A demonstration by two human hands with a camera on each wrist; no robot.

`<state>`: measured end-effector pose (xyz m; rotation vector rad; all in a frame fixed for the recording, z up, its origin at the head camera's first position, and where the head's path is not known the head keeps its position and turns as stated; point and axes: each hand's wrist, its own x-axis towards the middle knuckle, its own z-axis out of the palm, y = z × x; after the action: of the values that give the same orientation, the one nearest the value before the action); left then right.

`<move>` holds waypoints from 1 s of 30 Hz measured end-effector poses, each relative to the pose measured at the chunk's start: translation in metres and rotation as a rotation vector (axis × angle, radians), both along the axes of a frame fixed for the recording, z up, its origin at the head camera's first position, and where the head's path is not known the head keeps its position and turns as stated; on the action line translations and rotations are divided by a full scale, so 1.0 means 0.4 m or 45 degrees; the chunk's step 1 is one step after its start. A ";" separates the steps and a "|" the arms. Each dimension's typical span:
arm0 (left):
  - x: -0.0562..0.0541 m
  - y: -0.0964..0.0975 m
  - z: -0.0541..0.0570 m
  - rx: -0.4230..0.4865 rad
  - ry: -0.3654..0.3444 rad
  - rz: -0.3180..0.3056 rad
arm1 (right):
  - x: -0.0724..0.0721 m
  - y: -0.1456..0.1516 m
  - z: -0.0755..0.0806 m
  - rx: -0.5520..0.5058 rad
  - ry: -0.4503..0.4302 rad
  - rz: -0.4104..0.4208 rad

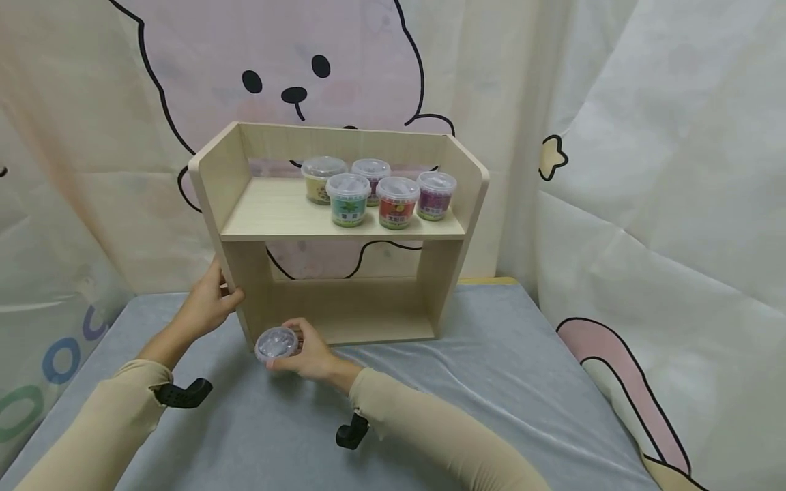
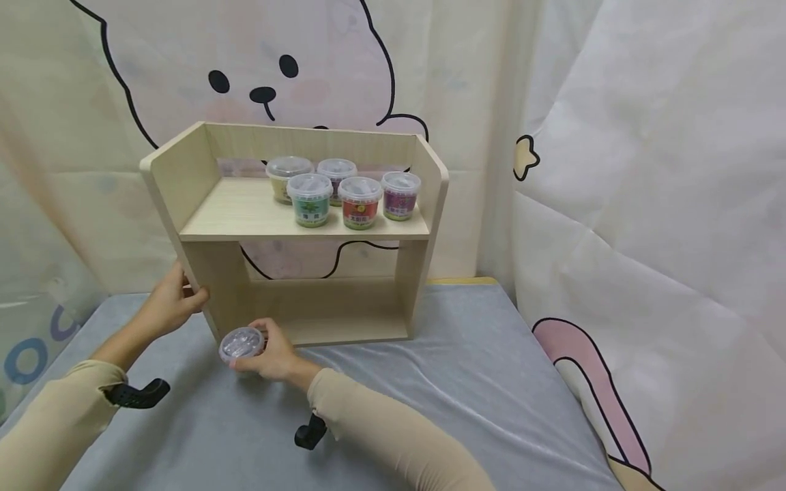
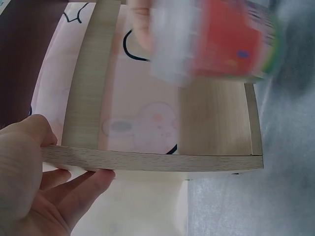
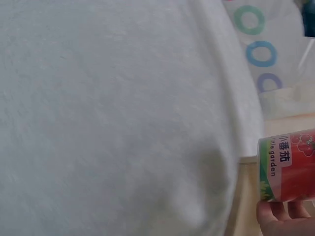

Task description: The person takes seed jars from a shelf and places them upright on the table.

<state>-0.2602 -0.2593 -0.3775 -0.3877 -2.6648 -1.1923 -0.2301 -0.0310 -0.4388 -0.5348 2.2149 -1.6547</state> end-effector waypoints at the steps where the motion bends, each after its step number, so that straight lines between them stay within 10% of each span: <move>1: 0.002 0.000 0.001 0.002 -0.005 0.003 | 0.002 -0.005 -0.008 0.021 0.002 -0.003; 30: -0.007 0.004 -0.008 0.012 0.086 -0.013 | 0.026 -0.046 -0.087 0.100 0.018 -0.071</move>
<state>-0.2629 -0.2575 -0.3805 -0.4331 -2.6023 -1.1723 -0.2197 -0.0495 -0.4737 -0.4695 2.3142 -1.5874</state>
